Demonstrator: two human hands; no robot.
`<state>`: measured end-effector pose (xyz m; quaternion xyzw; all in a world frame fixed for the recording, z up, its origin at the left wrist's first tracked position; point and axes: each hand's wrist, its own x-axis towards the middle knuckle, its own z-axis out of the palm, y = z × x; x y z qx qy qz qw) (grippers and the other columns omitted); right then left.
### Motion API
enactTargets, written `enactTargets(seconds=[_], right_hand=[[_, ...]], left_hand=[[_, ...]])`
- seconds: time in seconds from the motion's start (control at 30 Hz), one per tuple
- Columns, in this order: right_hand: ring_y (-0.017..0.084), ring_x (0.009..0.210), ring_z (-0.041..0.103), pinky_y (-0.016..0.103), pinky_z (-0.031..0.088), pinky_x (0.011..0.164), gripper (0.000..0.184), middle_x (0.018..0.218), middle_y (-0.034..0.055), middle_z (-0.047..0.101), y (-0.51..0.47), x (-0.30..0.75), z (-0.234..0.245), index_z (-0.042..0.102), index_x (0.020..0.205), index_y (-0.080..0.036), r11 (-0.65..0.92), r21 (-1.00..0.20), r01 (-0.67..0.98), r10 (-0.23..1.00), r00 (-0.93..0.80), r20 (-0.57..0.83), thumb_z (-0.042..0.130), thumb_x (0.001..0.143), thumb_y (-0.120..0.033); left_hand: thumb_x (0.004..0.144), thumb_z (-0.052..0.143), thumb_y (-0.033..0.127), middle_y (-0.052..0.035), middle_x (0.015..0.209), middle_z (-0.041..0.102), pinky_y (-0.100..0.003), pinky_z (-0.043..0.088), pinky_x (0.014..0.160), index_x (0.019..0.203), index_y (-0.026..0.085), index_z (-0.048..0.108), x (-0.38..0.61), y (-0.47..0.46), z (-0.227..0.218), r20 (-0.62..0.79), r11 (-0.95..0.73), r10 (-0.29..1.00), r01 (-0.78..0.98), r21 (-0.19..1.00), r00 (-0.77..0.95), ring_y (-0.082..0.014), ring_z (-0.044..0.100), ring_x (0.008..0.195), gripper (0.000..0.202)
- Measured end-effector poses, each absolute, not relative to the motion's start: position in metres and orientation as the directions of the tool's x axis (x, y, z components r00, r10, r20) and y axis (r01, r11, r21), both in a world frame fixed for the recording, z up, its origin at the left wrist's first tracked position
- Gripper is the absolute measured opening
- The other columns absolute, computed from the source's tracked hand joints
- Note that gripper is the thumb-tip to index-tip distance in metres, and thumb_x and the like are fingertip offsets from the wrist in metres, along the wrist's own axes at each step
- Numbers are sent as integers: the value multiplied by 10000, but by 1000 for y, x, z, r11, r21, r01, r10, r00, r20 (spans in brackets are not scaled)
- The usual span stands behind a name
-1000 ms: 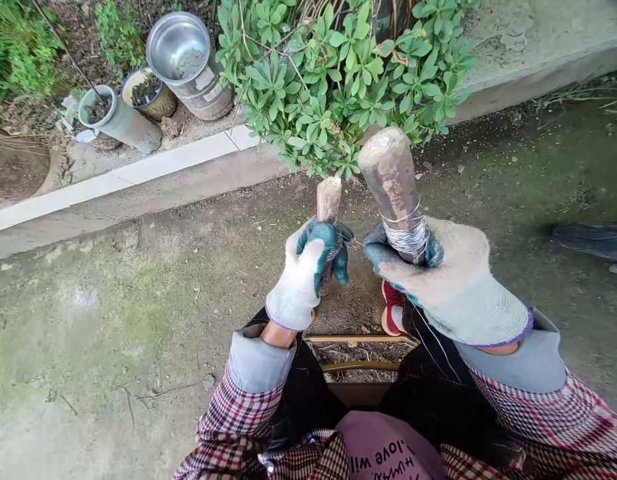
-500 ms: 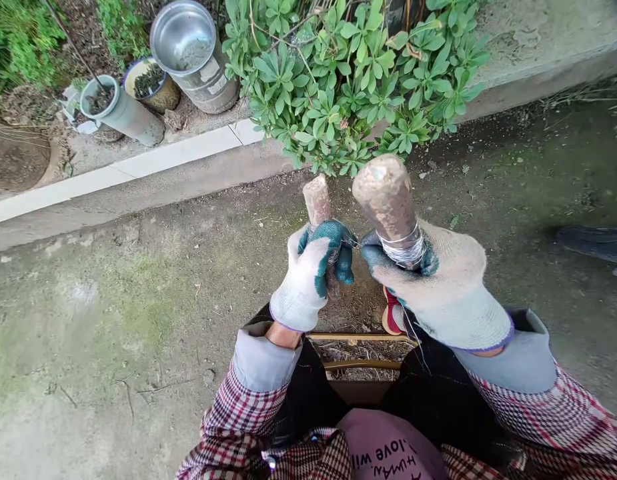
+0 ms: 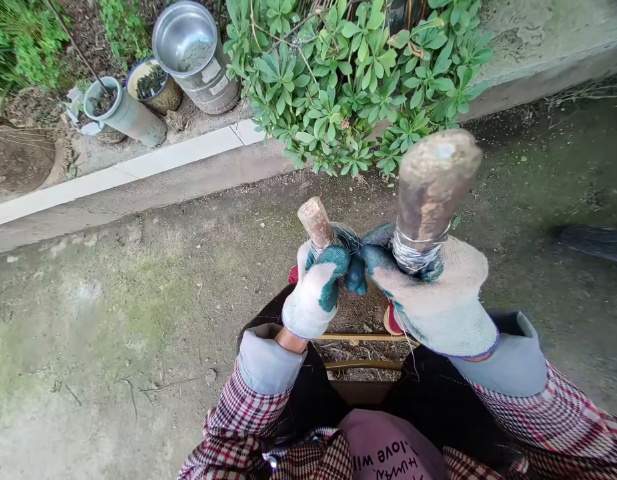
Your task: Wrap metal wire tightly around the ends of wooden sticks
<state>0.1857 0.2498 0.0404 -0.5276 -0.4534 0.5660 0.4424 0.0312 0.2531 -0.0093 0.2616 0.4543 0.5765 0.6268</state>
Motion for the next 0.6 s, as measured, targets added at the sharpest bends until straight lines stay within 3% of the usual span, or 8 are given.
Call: enactTargets(seconds=[0.1,0.23,0.47,0.53,0.6], right_hand=[[208,648,612,351,538,534,203,789,18,692,251,178,46,740,866,-285,-138,-990,-10,985,106,-138,904,755,-241],[123,409,471,278,389,328,170,594,-23,596,259,178,55,728,819,-267,-258,-940,-221,948,129,-291,889,787,-315],[104,406,436,246,330,297,269,566,-43,552,277,205,41,718,861,-252,-178,-938,-297,961,154,-231,932,762,-381],[100,406,428,249,313,295,294,572,-47,545,282,209,37,706,851,-253,-159,-943,-294,961,171,-216,948,750,-385],[92,401,415,247,304,297,287,563,-54,528,285,211,35,703,837,-254,-155,-949,-274,959,188,-211,952,754,-370]], left_hand=[[793,767,667,3,622,539,-305,449,481,888,269,702,31,253,-9,-303,241,949,-431,869,-81,-199,600,593,415],[793,729,727,30,538,473,-282,409,424,833,231,652,28,260,0,-266,314,949,-453,834,168,-137,470,452,504],[865,594,820,72,486,416,-232,365,371,904,210,632,18,271,3,-143,382,888,-531,756,436,-97,362,356,613],[887,543,830,66,502,439,-238,358,380,931,201,641,11,271,5,-136,414,840,-458,786,526,-101,382,367,638],[892,607,750,45,568,515,-247,370,423,958,189,661,6,272,8,-193,406,780,-247,880,596,-107,440,428,567]])
